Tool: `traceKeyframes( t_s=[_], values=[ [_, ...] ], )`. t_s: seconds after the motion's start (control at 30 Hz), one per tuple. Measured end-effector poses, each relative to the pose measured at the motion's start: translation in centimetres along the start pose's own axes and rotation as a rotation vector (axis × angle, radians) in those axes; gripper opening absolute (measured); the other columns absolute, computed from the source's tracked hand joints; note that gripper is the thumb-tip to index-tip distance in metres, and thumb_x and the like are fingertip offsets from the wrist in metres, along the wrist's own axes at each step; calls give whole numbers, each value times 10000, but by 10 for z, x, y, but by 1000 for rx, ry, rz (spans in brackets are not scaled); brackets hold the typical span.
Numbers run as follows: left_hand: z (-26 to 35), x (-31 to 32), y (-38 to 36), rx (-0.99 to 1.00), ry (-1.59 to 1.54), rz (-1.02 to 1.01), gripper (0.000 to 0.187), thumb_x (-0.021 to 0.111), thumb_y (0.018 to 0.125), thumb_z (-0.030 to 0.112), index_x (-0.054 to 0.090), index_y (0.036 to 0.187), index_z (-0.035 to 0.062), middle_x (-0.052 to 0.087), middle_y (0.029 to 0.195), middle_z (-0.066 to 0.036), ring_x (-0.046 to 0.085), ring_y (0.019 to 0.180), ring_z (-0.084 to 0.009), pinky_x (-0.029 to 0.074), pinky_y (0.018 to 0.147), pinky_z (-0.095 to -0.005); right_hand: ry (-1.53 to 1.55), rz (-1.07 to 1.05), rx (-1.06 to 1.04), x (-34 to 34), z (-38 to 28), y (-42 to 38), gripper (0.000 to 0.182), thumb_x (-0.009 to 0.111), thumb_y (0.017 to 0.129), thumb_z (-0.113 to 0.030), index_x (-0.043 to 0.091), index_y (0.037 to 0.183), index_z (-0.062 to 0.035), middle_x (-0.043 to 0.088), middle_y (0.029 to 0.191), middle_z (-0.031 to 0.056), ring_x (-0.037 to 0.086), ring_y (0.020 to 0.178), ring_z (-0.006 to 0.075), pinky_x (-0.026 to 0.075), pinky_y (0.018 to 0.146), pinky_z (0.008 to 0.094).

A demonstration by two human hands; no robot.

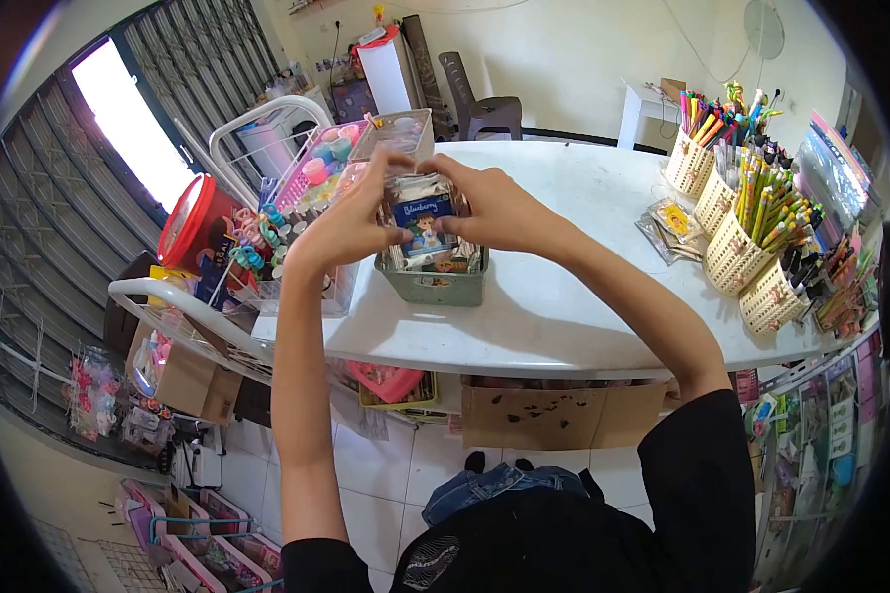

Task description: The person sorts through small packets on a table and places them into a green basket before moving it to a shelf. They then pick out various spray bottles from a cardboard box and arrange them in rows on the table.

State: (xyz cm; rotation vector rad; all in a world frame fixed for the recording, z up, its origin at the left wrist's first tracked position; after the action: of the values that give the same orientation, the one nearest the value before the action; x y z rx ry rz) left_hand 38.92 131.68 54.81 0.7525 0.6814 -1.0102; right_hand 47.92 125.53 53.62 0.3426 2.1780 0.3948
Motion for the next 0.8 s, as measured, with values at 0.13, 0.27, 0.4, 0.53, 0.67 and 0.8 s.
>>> traceKeyframes(
  t_s=[0.13,0.27,0.4,0.53,0.67,0.8],
  values=[
    [-13,19,2,-51,146,-133,602,669,542,22,393,1075,67,442,1021,-103,477,929,-214,412,761,-319,-127,-164,-38,17,11,4,414,626,625,-133,453,982,-18,573,790,170,559,782,288,418,686,374],
    [-4,26,9,32,610,2,732,712,443,119,382,1092,44,332,1105,-153,323,1049,-328,290,904,-396,-422,-426,23,29,10,2,348,632,612,-299,559,791,-9,578,743,135,550,743,283,366,699,412],
    [-12,39,20,12,777,33,1063,718,407,158,101,1271,99,178,1262,-183,99,1201,-367,147,975,-460,-505,-515,27,33,15,7,402,670,568,-345,570,775,-16,583,749,131,550,774,272,341,713,422],
    [-22,44,28,24,709,-54,1233,764,311,259,21,1287,129,148,1288,-214,97,1203,-387,94,981,-476,-516,-339,-88,33,17,8,427,731,448,-349,594,727,-57,589,742,107,569,749,241,287,714,526],
    [-29,55,38,82,688,-146,1223,764,306,262,46,1287,123,195,1268,-213,126,1199,-378,110,975,-481,-566,-374,4,46,19,11,383,690,517,-214,594,857,-65,578,884,102,530,902,239,255,747,634],
    [-19,53,42,77,596,-111,1118,764,293,238,205,1254,123,303,1187,-171,265,1126,-349,215,952,-441,-585,6,-82,30,18,2,290,662,554,-207,577,777,-43,527,911,161,519,879,257,360,708,473]
  ],
)
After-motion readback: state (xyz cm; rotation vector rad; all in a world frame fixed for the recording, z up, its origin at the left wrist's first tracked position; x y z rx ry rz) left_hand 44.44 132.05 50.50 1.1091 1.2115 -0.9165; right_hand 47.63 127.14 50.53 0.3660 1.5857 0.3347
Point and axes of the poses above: each hand's wrist, its own y-axis towards the middle knuckle, its own x-axis out of the palm, z = x × y, the point moved 7 cm from there along y, towards the middle knuckle
